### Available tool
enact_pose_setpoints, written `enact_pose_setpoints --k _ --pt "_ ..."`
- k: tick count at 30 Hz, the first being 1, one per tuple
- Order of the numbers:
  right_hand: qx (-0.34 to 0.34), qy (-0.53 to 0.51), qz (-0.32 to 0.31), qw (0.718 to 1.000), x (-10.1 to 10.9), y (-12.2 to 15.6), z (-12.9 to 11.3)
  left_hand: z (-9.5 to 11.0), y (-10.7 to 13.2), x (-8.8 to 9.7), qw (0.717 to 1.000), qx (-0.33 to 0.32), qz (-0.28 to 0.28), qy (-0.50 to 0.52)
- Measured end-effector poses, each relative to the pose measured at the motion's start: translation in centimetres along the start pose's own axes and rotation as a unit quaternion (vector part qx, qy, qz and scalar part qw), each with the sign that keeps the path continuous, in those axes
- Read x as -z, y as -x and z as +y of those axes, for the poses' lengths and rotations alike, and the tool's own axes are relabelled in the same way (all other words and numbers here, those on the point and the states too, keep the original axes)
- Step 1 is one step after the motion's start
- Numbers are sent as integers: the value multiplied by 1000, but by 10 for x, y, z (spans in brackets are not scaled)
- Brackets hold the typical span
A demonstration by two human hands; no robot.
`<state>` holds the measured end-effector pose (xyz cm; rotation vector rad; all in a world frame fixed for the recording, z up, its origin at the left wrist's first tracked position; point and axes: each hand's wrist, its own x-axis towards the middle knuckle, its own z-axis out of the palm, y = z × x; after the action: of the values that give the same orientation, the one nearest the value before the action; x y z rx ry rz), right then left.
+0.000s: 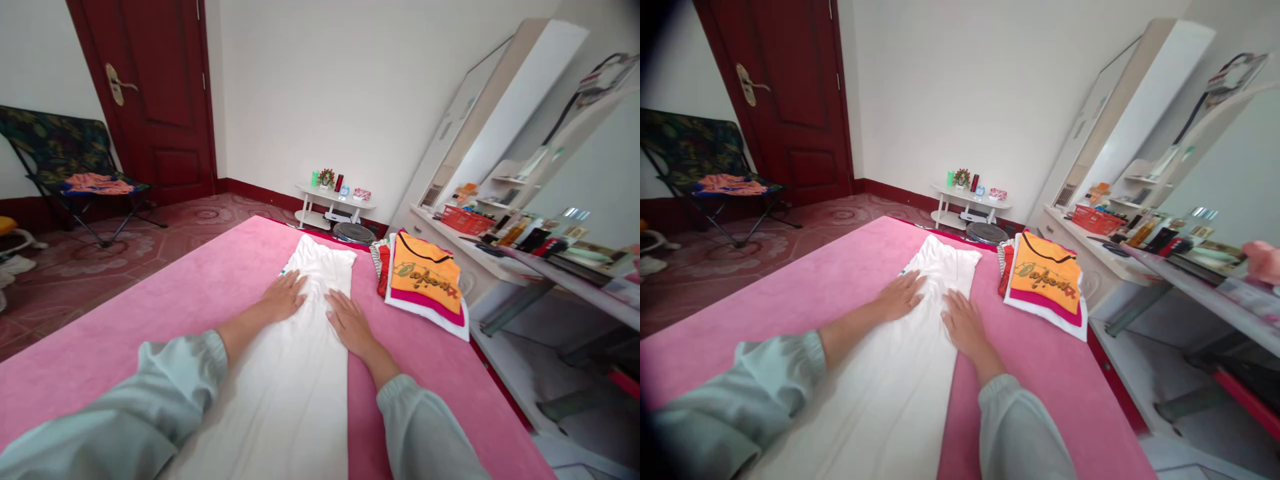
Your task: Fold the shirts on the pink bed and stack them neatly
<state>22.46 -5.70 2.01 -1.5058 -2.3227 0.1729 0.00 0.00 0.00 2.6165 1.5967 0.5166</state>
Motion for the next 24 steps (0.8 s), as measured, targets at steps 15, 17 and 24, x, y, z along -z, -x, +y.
enact_pose_setpoints --k 15,17,24 --pt "129 -121 -63 982 46 143 -38 -45 156 99 944 -140 -164 250" --pt "162 -116 -77 977 51 160 -47 -41 173 114 934 -141 -199 261" --pt "249 -77 -51 964 43 161 -69 -20 190 121 937 -178 -182 239"
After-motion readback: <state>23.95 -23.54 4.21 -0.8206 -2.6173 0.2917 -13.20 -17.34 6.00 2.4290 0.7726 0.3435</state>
